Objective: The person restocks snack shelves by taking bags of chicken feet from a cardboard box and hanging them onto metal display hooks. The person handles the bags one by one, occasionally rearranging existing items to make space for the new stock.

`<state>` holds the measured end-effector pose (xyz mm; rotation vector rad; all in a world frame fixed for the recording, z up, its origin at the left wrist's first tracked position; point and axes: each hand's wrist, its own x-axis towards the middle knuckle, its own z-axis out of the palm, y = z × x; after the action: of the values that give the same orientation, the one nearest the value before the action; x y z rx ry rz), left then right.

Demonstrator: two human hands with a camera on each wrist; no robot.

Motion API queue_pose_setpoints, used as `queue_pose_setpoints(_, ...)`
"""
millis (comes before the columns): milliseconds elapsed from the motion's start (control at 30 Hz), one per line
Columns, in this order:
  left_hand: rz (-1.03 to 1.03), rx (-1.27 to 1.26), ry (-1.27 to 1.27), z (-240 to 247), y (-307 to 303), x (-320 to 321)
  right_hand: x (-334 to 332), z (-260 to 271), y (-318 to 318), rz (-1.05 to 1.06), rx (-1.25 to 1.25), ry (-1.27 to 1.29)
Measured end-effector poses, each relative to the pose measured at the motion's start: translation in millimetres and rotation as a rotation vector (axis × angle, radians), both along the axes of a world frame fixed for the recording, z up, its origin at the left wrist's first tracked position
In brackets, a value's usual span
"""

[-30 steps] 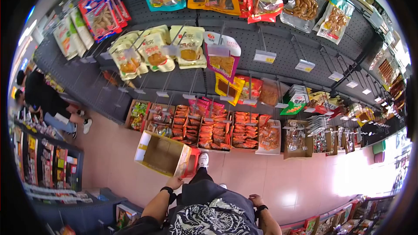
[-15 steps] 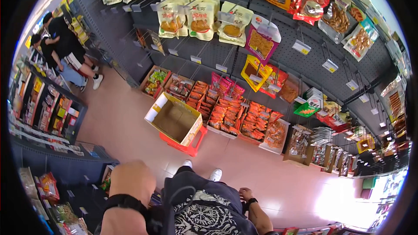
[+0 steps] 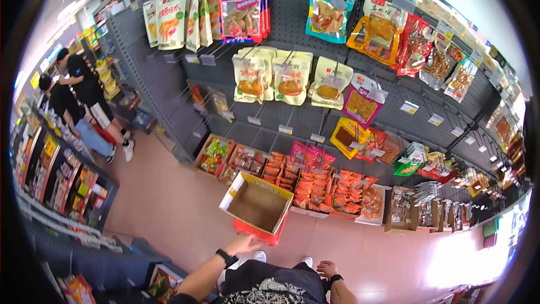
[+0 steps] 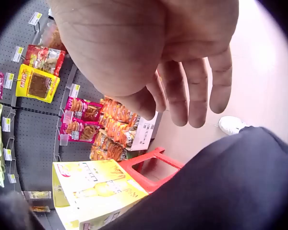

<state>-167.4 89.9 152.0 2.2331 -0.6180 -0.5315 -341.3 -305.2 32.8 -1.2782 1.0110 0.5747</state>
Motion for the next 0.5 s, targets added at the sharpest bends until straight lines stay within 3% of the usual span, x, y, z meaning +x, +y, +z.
queue_pose_setpoints(33,-0.028,0.099,0.075,-35,32,-3,2,4,10,-0.036,-0.010,-0.002)
queue_pose_setpoints(67,-0.079,0.191,0.199,-25,48,-3,11,20,21,-0.007,-0.074,-0.024)
queue_pose_setpoints(133,0.027,0.110,0.337,-67,82,-18,35,46,26,0.039,-0.100,-0.110)
queue_pose_setpoints(300,0.122,0.135,0.445,-54,99,-24,154,135,18,0.275,-0.296,-0.483)
queue_pose_setpoints(367,0.152,0.102,0.445,-46,94,-17,219,179,16,0.223,-0.340,-0.670)
queue_pose_setpoints(433,0.175,0.049,0.372,-32,77,0,286,225,10,0.204,-0.549,-0.885)
queue_pose_setpoints(500,0.196,0.049,0.346,-34,63,17,358,260,-4,0.102,-0.534,-0.931)
